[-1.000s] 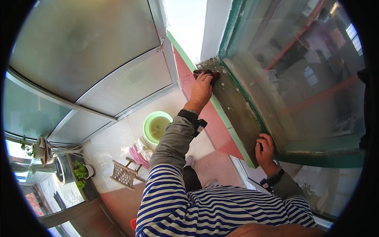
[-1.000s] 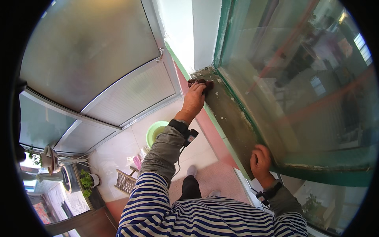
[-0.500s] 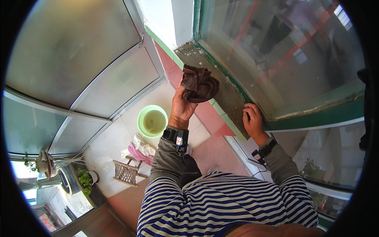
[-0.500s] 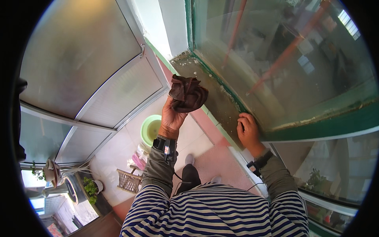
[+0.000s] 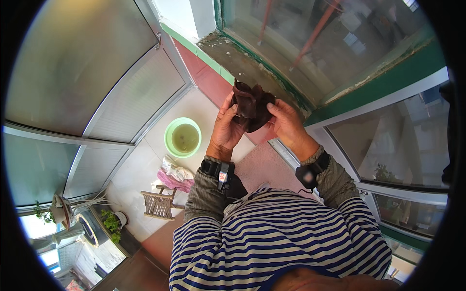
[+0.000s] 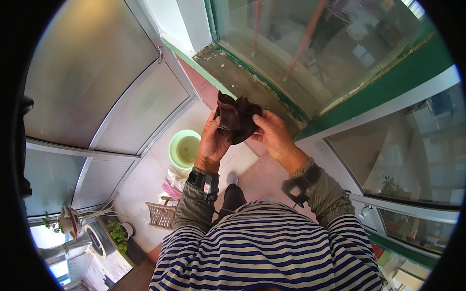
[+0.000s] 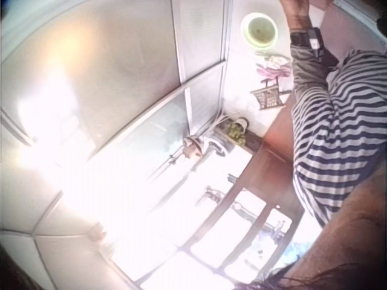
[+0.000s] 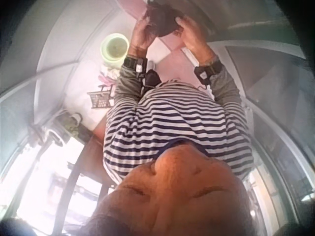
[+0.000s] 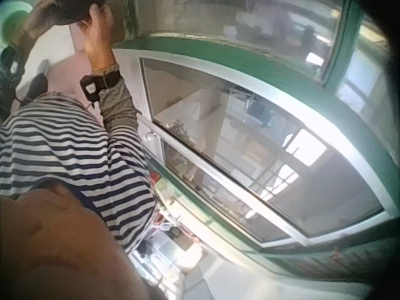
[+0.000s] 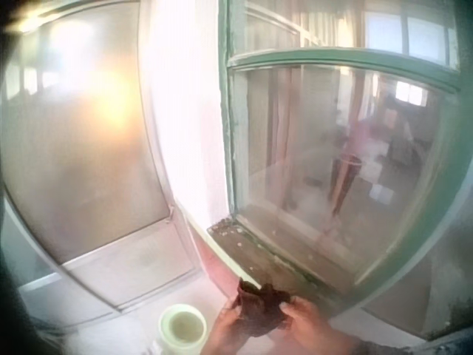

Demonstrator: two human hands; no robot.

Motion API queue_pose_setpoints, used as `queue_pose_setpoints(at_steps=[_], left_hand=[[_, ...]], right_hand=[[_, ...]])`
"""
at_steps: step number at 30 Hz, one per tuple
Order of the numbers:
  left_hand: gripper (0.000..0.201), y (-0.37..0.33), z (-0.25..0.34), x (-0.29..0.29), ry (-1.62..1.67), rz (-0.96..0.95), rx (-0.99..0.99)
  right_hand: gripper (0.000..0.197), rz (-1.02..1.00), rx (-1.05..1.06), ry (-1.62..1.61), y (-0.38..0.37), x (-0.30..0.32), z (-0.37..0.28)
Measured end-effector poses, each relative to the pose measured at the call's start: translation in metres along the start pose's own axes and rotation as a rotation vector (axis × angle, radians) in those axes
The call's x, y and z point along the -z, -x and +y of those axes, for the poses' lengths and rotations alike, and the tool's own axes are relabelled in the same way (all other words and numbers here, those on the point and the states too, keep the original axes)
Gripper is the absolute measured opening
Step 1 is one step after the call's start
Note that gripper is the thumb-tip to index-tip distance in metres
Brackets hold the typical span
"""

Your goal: The person dips a dark cloth into a green basin of water, wrings it out, and wipes the glass door and frame. They then pick up a spray bottle and a cardboard box, move them aside, and continue wiping the glass and frame with the cloth.

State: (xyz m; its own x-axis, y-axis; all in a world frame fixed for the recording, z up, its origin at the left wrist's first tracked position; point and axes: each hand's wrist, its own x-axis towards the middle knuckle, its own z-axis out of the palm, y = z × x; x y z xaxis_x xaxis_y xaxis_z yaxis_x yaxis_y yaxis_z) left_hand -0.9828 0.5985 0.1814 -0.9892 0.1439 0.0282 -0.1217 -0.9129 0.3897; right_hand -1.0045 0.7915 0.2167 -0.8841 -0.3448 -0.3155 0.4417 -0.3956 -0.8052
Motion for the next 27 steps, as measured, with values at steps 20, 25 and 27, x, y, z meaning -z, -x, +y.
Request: queue_pose_setpoints(at_steps=[20,25,27], left_hand=[[0.057,0.059,-0.035,0.015,-0.066,0.389,0.228],[0.042,0.064,-0.046,0.025,-0.086,0.26,0.11],[0.039,0.059,-0.049,0.034,-0.081,0.323,0.05]], right_hand=[[0.039,-0.208,0.365,0.825,0.03,-0.01,0.025],[0.038,-0.269,0.328,0.81,0.026,-0.007,0.031],[0.038,-0.242,0.478,0.814,0.021,-0.005,0.027]])
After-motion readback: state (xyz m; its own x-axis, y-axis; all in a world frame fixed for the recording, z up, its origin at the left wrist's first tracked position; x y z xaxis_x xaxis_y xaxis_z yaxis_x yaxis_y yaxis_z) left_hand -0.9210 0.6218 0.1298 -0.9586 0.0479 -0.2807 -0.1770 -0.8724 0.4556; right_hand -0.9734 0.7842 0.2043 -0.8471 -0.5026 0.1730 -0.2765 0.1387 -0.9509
